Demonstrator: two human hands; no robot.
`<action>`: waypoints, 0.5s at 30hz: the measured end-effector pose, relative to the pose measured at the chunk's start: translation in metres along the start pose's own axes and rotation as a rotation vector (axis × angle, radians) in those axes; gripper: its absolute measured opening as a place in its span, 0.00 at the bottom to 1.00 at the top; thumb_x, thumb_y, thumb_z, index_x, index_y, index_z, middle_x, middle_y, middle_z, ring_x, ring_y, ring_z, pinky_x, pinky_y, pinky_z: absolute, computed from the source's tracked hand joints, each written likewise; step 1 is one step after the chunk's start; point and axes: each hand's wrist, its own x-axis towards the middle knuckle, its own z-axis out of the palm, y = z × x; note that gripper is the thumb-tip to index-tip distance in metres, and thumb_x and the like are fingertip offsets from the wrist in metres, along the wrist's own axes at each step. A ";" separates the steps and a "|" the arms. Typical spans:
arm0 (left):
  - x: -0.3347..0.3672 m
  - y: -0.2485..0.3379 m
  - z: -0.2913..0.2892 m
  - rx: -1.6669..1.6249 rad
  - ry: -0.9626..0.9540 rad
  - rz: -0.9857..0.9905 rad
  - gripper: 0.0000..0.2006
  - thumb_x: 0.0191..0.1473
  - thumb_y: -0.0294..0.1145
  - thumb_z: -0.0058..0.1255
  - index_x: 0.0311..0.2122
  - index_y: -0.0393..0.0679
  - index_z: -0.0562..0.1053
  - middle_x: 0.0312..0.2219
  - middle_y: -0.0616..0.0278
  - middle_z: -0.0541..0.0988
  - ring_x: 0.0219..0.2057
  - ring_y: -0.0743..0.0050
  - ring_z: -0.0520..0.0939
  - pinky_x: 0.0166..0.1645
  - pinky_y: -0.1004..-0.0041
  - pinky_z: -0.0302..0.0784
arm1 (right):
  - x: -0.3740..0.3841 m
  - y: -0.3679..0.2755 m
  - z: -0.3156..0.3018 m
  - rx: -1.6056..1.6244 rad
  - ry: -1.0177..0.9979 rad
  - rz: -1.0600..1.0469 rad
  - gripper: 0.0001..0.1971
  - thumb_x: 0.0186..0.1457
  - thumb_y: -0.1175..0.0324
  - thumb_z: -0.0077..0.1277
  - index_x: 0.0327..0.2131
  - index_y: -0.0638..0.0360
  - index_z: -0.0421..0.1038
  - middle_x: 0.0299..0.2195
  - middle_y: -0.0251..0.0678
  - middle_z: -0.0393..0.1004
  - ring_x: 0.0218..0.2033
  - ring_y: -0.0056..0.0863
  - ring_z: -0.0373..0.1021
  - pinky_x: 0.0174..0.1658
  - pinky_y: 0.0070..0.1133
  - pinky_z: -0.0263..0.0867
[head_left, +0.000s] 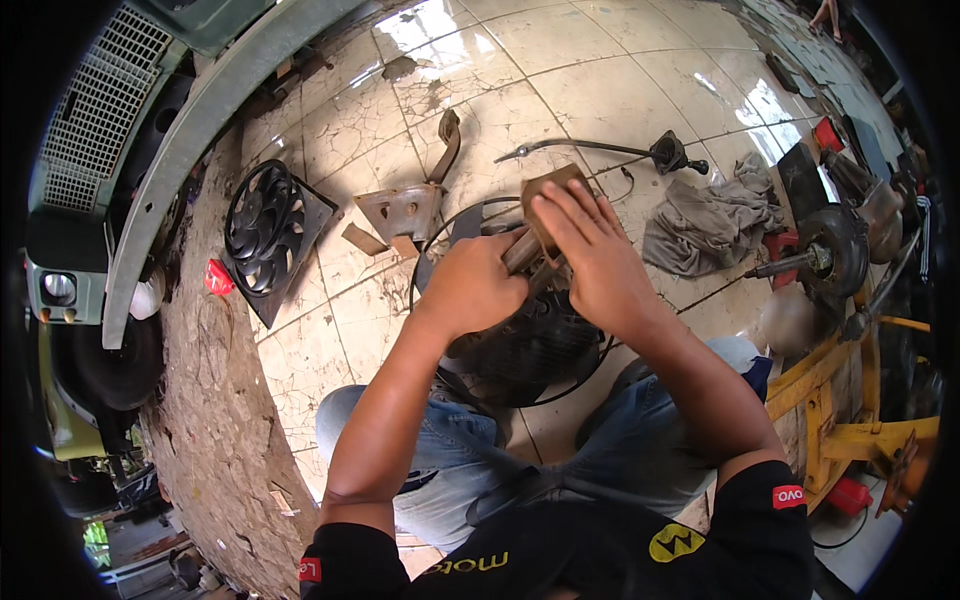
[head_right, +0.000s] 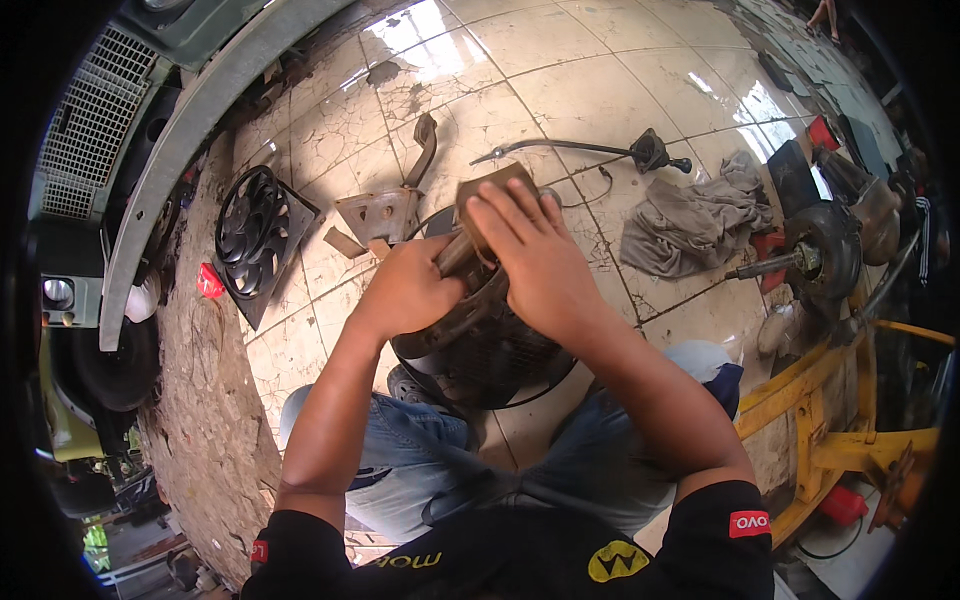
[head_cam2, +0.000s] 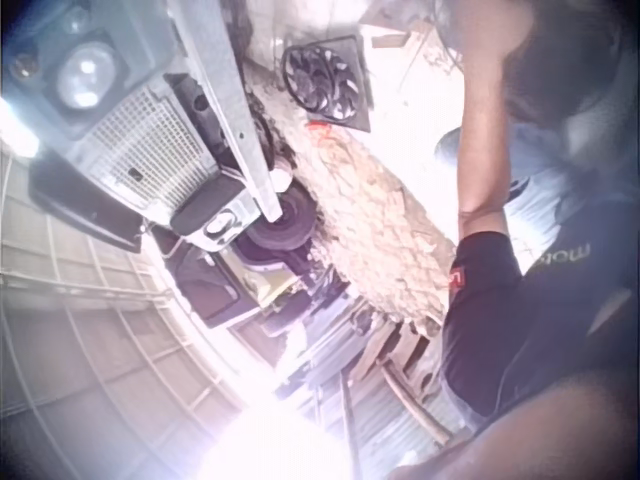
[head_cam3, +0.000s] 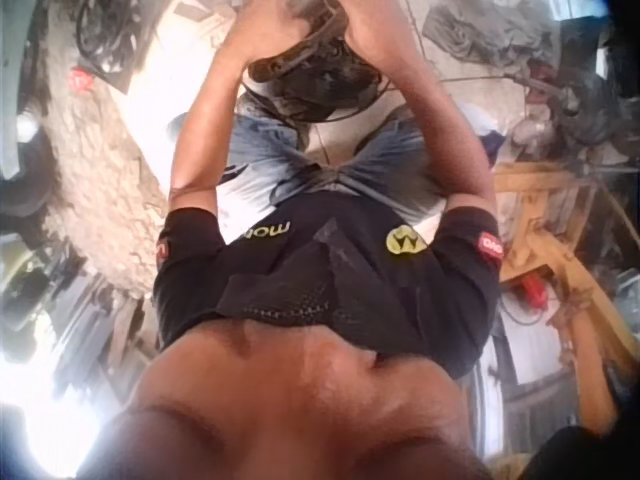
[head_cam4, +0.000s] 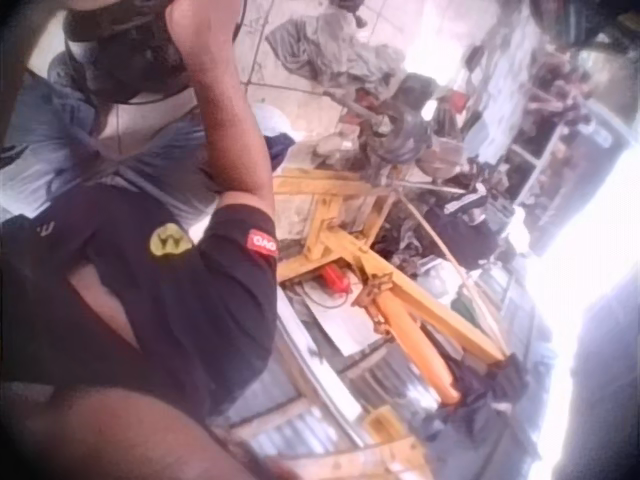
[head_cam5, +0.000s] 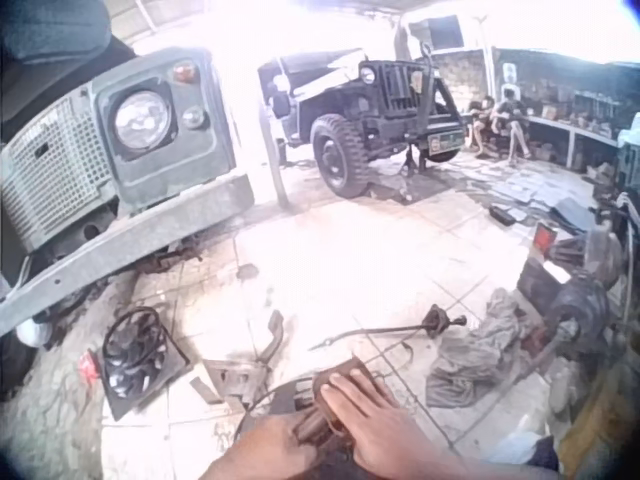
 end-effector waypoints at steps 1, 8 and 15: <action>0.001 -0.001 -0.004 -0.108 0.009 0.040 0.29 0.45 0.35 0.55 0.56 0.41 0.74 0.35 0.35 0.81 0.38 0.38 0.83 0.47 0.57 0.78 | 0.003 0.007 0.000 0.010 -0.007 0.014 0.31 0.56 0.74 0.49 0.64 0.57 0.59 0.67 0.43 0.57 0.69 0.52 0.51 0.69 0.46 0.48; -0.025 -0.021 0.012 -0.191 -0.042 0.025 0.35 0.48 0.29 0.52 0.65 0.43 0.65 0.48 0.37 0.80 0.51 0.44 0.81 0.56 0.62 0.74 | -0.008 -0.003 0.009 -0.009 0.071 -0.016 0.32 0.54 0.79 0.46 0.65 0.58 0.59 0.67 0.45 0.56 0.69 0.53 0.51 0.69 0.47 0.48; -0.024 -0.029 0.007 -0.149 -0.033 -0.043 0.34 0.47 0.28 0.51 0.63 0.35 0.66 0.45 0.33 0.79 0.51 0.38 0.80 0.57 0.61 0.73 | -0.001 0.008 0.011 -0.039 0.103 0.052 0.33 0.53 0.79 0.45 0.65 0.56 0.59 0.68 0.42 0.56 0.70 0.46 0.51 0.70 0.43 0.47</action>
